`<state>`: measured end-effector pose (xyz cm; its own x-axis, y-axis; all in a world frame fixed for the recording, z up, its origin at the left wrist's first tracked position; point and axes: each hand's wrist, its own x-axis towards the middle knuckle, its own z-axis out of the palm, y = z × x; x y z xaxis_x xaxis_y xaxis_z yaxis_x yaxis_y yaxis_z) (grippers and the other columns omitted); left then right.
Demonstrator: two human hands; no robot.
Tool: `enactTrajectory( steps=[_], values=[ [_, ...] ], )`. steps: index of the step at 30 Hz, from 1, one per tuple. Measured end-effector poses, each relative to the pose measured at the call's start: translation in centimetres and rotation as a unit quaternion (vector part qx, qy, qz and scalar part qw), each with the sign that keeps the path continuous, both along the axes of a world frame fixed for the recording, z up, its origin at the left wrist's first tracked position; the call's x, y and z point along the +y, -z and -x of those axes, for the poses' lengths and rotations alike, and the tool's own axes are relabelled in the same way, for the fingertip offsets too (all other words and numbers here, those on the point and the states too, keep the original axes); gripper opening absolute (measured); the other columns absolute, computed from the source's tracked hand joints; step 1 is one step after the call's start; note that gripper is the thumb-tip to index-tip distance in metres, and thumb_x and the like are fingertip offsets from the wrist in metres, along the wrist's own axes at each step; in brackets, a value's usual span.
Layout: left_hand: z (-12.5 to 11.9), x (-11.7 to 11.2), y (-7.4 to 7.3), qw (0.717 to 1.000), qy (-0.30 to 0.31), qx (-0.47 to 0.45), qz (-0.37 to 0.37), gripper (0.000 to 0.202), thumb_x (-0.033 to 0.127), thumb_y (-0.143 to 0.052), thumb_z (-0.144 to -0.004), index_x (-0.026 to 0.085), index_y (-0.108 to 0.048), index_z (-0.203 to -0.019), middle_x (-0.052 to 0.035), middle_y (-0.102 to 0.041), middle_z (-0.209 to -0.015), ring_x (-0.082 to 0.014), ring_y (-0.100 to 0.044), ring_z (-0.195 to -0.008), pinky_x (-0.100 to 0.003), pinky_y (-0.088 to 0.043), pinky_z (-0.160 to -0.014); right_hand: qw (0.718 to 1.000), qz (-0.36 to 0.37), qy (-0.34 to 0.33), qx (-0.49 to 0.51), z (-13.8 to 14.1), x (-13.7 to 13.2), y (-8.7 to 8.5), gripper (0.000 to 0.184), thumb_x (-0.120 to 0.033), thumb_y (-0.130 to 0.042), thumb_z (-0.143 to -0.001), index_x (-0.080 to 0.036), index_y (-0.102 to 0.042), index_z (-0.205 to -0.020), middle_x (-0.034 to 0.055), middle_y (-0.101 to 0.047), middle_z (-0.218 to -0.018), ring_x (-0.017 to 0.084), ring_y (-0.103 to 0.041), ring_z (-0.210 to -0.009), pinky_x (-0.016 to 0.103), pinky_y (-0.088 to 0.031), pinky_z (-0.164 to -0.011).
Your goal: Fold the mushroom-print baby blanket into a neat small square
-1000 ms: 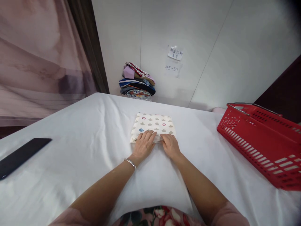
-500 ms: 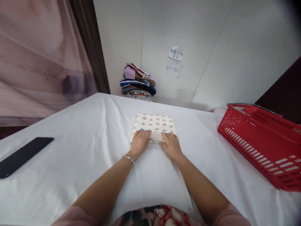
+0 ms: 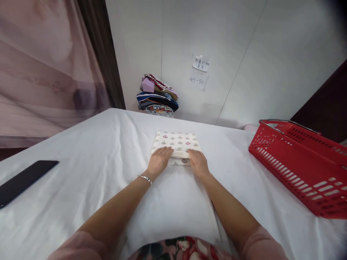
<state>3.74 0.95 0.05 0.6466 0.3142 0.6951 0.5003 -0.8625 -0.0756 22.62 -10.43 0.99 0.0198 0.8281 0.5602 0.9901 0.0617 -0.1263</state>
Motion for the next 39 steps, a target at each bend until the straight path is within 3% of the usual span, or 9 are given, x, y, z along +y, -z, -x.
enactTrajectory(
  steps=[9,17,26,30,33,36,39],
  values=[
    [0.9,-0.4,1.7,0.997,0.055,0.056,0.003,0.033,0.008,-0.041,-0.086,0.018,-0.06,-0.11,-0.0069,-0.063,-0.116,-0.0217,-0.056,-0.109,-0.038,-0.046,-0.09,0.998,0.053,-0.018,-0.034,-0.6,-0.1,2.9,0.039,-0.009,-0.035,-0.086,-0.016,-0.055,-0.119,0.0081,-0.057,-0.124,0.022,-0.045,-0.119,0.038,-0.032,-0.1],
    [1.4,0.5,-0.3,0.995,0.072,0.064,-0.028,0.033,0.009,-0.038,-0.087,0.018,-0.059,-0.11,-0.0058,-0.061,-0.119,-0.0228,-0.05,-0.118,-0.042,-0.04,-0.098,0.998,0.02,-0.029,-0.043,-0.3,-0.1,1.5,0.04,-0.005,-0.034,-0.084,-0.015,-0.056,-0.116,0.0082,-0.059,-0.12,0.02,-0.048,-0.116,0.037,-0.035,-0.099],
    [1.9,-0.1,1.4,0.995,0.067,0.067,-0.028,0.03,0.01,-0.039,-0.088,0.018,-0.061,-0.107,-0.0043,-0.064,-0.114,-0.0208,-0.056,-0.109,-0.037,-0.046,-0.091,0.996,0.05,-0.059,-0.053,-0.7,-0.2,3.2,0.041,-0.006,-0.037,-0.082,-0.015,-0.057,-0.117,0.0104,-0.058,-0.121,0.024,-0.046,-0.118,0.043,-0.037,-0.098],
    [1.8,-0.2,1.3,0.996,0.07,0.056,-0.005,0.03,0.01,-0.039,-0.088,0.018,-0.06,-0.108,-0.0037,-0.063,-0.114,-0.0209,-0.056,-0.109,-0.037,-0.046,-0.091,0.992,0.114,-0.048,-0.013,0.0,-0.7,1.4,0.04,-0.011,-0.04,-0.083,-0.017,-0.054,-0.121,0.0099,-0.054,-0.126,0.024,-0.042,-0.122,0.044,-0.034,-0.101],
    [1.9,-0.4,1.1,0.995,0.073,0.06,0.014,0.031,0.012,-0.039,-0.088,0.019,-0.06,-0.109,-0.004,-0.063,-0.115,-0.0207,-0.055,-0.111,-0.039,-0.045,-0.092,0.984,0.162,-0.066,0.046,0.9,-0.6,-1.4,0.044,-0.029,-0.047,-0.086,-0.019,-0.045,-0.129,0.0085,-0.044,-0.136,0.025,-0.032,-0.13,0.045,-0.03,-0.104],
    [1.9,-0.5,0.9,0.995,0.069,0.063,0.027,0.03,0.013,-0.039,-0.088,0.019,-0.06,-0.108,-0.0052,-0.064,-0.114,-0.021,-0.055,-0.111,-0.04,-0.045,-0.091,0.971,0.183,-0.126,0.087,1.2,1.0,-3.6,0.054,-0.044,-0.041,-0.09,-0.022,-0.032,-0.138,0.0067,-0.031,-0.145,0.022,-0.021,-0.135,0.042,-0.026,-0.107],
    [1.8,-0.4,0.9,0.995,0.072,0.058,0.03,0.03,0.013,-0.038,-0.088,0.018,-0.06,-0.108,-0.0055,-0.064,-0.113,-0.0208,-0.055,-0.11,-0.04,-0.045,-0.091,0.954,0.238,-0.162,0.077,0.6,4.0,-3.9,0.05,-0.047,-0.033,-0.093,-0.026,-0.033,-0.138,0.0041,-0.028,-0.147,0.021,-0.017,-0.137,0.043,-0.022,-0.109]
  ],
)
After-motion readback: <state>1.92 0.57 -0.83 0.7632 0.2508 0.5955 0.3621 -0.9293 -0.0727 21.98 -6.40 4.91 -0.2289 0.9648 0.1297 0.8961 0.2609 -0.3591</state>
